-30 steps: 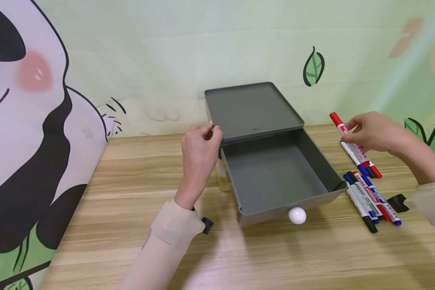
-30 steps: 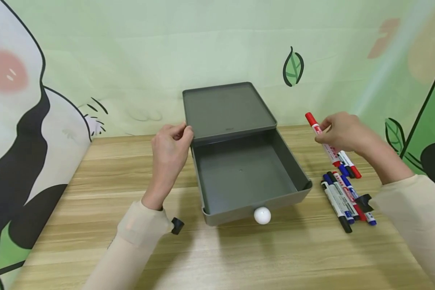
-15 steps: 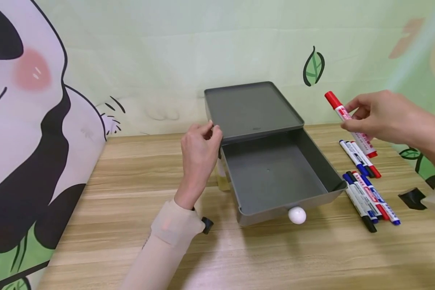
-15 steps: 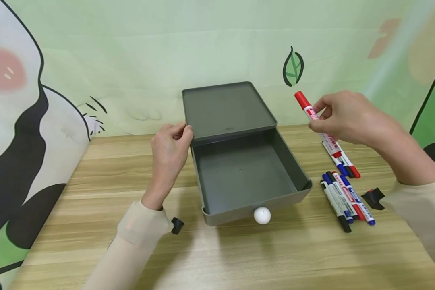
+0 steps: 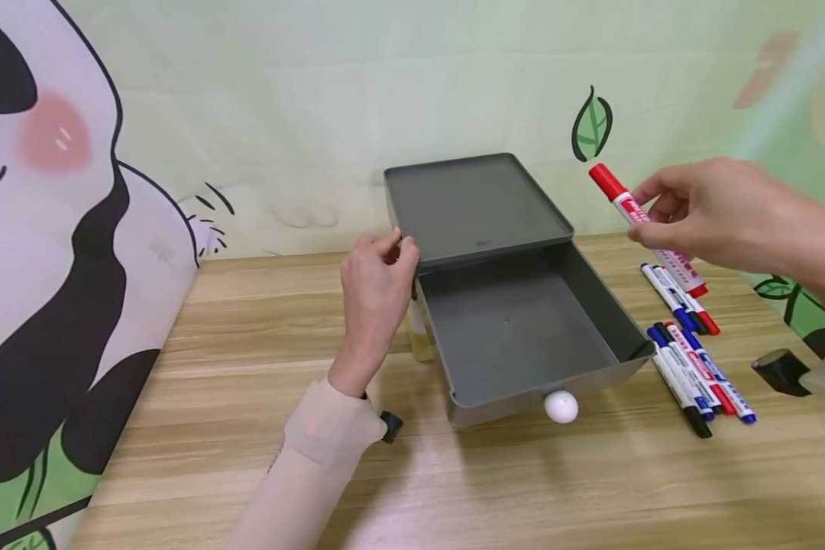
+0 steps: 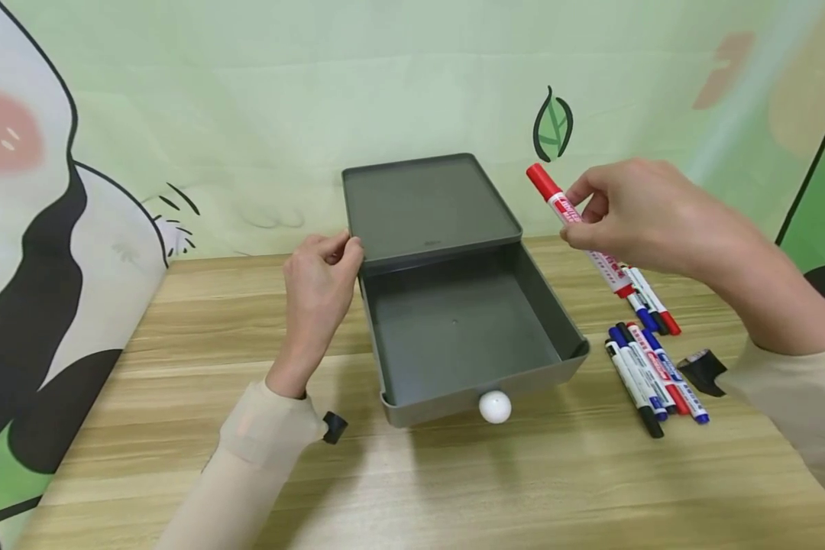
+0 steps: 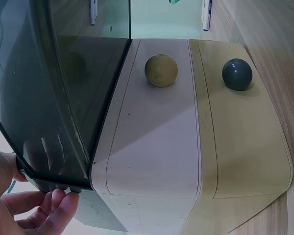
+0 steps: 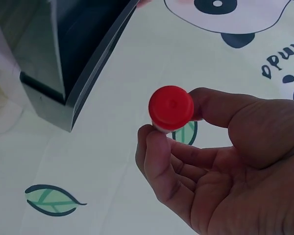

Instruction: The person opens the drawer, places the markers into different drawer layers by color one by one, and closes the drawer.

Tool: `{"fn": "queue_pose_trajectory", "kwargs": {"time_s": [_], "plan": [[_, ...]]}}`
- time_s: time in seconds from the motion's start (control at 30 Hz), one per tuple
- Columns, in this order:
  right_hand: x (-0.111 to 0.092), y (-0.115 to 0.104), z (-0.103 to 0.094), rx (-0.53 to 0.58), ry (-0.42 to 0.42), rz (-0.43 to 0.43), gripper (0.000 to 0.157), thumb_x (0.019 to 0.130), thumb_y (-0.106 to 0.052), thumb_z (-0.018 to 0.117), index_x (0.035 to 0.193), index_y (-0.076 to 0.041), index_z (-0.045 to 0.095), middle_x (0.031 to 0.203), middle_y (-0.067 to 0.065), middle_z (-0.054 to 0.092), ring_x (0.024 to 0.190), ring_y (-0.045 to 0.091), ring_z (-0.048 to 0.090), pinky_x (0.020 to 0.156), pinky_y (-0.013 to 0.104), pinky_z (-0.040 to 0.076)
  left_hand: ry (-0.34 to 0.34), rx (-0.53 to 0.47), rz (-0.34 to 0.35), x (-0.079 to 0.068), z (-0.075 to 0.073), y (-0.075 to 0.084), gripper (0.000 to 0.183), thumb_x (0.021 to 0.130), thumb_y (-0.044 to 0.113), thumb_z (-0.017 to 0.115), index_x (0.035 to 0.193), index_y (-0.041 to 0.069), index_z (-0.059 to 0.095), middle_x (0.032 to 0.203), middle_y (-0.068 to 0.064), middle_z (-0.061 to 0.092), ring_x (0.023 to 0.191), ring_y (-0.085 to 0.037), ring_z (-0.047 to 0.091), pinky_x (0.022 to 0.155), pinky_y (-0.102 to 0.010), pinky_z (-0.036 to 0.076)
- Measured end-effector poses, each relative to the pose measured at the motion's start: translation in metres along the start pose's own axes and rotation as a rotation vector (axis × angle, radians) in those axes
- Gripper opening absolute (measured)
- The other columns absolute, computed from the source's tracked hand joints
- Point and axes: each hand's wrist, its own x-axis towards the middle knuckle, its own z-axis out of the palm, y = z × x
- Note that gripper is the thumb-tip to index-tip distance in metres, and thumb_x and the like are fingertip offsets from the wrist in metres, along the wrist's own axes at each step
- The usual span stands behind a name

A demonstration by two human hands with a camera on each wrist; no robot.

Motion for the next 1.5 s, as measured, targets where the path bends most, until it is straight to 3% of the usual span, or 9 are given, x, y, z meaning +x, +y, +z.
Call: {"fn": "queue_pose_trajectory", "kwargs": {"time_s": [0.67,1.03,1.5], "plan": [[-0.001,-0.017,0.018,0.036,-0.050,-0.073,0.036,0.092,-0.016,0.076,0.121,0.004,0.067,0.085,0.000,0.070,0.072,0.019,0.060,0.060,0.029,0.047,-0.016,-0.017,-0.005,-0.001,-0.001,-0.001,0.032,0.096,0.017,0.064,0.118,-0.002,0.075,0.089,-0.013,0.068,0.077,-0.025,0.066,0.070,-0.035,0.053],[0.001,-0.029,0.033,0.073,-0.106,-0.095,0.036,0.092,-0.014,0.077,0.121,0.005,0.067,0.086,0.001,0.069,0.074,0.019,0.060,0.064,0.034,0.049,-0.009,-0.019,-0.002,-0.001,-0.002,-0.002,0.032,0.095,0.017,0.064,0.118,-0.002,0.075,0.089,-0.013,0.069,0.077,-0.024,0.066,0.069,-0.035,0.053],[0.000,-0.031,0.044,0.005,-0.108,-0.106,0.029,0.090,-0.020,0.079,0.112,-0.003,0.070,0.086,-0.002,0.068,0.073,0.018,0.058,0.061,0.037,0.046,-0.008,-0.011,-0.001,0.000,-0.002,0.000,0.032,0.095,0.018,0.064,0.118,-0.002,0.075,0.090,-0.013,0.069,0.078,-0.025,0.066,0.070,-0.035,0.053]]}}
